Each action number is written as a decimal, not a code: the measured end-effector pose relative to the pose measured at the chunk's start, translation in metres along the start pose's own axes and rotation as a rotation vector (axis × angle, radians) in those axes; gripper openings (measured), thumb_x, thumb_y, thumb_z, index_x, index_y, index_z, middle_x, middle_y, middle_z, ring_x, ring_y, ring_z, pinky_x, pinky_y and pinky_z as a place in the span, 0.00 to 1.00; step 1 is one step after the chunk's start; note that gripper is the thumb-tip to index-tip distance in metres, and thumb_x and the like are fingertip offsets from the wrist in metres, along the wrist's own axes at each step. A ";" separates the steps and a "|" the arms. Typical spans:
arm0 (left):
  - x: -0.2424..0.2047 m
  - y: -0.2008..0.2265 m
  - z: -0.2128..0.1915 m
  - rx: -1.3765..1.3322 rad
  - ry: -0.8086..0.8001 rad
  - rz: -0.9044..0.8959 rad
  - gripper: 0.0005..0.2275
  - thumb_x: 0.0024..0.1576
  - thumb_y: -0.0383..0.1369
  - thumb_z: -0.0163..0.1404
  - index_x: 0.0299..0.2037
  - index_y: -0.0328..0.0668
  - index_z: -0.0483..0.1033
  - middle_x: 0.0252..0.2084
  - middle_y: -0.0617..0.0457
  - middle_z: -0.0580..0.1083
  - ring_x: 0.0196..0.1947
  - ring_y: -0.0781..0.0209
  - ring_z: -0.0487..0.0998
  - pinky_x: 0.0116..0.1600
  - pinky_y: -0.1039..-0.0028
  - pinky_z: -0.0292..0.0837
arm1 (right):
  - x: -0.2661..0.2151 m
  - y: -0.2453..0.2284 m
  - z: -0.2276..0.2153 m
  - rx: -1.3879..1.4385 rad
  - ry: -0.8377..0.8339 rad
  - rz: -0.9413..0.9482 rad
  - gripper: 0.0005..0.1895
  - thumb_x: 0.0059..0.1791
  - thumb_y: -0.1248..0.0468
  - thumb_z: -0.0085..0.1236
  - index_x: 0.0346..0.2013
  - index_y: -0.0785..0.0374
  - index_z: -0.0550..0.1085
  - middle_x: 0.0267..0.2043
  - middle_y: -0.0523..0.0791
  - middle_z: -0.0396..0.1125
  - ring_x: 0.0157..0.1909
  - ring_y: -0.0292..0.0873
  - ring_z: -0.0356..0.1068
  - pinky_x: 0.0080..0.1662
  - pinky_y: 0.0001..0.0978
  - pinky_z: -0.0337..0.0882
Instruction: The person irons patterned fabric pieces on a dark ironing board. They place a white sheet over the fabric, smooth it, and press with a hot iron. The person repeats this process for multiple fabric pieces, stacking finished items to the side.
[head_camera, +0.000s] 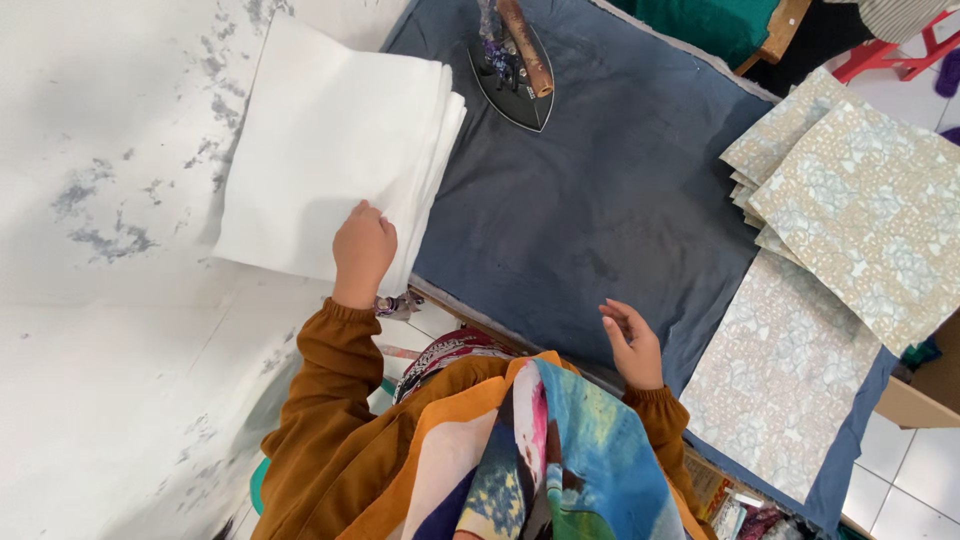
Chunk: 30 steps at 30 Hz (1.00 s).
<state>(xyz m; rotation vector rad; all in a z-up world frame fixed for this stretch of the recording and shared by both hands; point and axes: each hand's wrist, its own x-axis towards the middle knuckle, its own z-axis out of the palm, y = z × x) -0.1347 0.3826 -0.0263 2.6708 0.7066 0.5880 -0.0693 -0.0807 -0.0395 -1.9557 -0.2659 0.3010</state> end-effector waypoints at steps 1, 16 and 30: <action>0.002 -0.004 -0.002 0.002 -0.057 -0.039 0.09 0.60 0.31 0.50 0.31 0.33 0.76 0.53 0.34 0.77 0.47 0.39 0.80 0.48 0.56 0.76 | -0.001 -0.001 0.000 0.022 -0.002 -0.008 0.19 0.55 0.62 0.54 0.59 0.66 0.72 0.54 0.47 0.74 0.54 0.39 0.74 0.55 0.31 0.72; 0.019 0.018 -0.079 -0.162 0.153 -0.246 0.07 0.64 0.28 0.49 0.51 0.38 0.74 0.39 0.46 0.79 0.38 0.44 0.80 0.43 0.58 0.73 | 0.011 -0.011 -0.007 0.017 -0.013 -0.046 0.18 0.55 0.63 0.55 0.59 0.66 0.73 0.54 0.48 0.74 0.54 0.38 0.74 0.53 0.30 0.73; -0.016 0.198 -0.142 -0.612 -0.377 1.132 0.08 0.54 0.25 0.54 0.42 0.43 0.79 0.40 0.56 0.79 0.33 0.55 0.77 0.38 0.66 0.72 | 0.020 -0.119 -0.003 -0.777 0.264 -0.709 0.24 0.37 0.70 0.68 0.47 0.54 0.81 0.44 0.42 0.71 0.57 0.49 0.65 0.57 0.44 0.64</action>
